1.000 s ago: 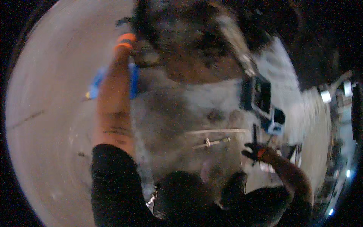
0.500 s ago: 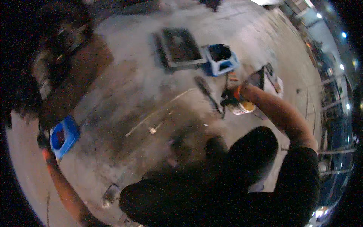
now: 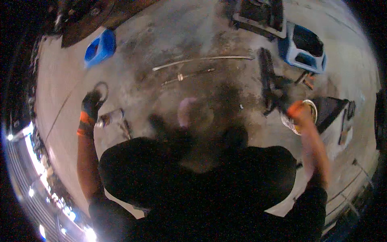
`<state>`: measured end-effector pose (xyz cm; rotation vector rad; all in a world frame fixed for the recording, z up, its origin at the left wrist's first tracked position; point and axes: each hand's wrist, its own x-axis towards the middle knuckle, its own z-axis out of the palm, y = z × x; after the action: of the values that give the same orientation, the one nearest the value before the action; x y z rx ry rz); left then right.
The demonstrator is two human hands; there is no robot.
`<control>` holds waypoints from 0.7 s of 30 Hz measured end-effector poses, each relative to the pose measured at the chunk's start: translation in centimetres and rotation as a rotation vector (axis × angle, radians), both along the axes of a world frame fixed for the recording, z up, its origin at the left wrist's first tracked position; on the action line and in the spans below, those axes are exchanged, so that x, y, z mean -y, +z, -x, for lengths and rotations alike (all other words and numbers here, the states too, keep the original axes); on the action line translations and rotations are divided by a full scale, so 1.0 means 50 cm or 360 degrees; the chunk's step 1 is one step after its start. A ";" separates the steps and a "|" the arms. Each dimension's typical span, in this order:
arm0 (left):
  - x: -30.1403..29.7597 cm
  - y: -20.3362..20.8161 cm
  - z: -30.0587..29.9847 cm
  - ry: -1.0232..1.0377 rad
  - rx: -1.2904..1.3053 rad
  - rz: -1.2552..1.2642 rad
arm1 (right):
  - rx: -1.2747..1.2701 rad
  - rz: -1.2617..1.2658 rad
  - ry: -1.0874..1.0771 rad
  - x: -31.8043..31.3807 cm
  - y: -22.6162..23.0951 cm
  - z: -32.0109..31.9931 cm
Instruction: The person sits on the floor in a garage and cleans a small metal ring using a rag and liquid from a blue container. They repeatedly wipe and inspect the ring, then place it into a blue plastic tray.
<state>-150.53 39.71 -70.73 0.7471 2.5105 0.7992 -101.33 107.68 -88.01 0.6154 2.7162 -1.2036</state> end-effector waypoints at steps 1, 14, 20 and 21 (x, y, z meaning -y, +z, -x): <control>0.026 0.005 0.066 -0.0100 -0.0109 0.0100 | -0.0008 0.0014 0.0187 0.092 -0.049 0.099; -0.182 0.360 -0.115 0.0482 0.0242 -0.0480 | -0.0985 -0.0724 0.1367 0.637 -0.183 0.454; -0.033 0.335 -0.191 0.0840 0.0009 -0.0786 | -0.0278 0.0468 0.1623 0.667 -0.022 0.564; -0.017 0.326 -0.196 0.0747 -0.0148 -0.0532 | -0.0263 0.0364 0.1673 0.640 -0.035 0.567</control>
<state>-140.73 40.57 -54.41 0.2892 2.7085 1.3964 -129.69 75.69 -89.77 -0.8701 2.3174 -1.1916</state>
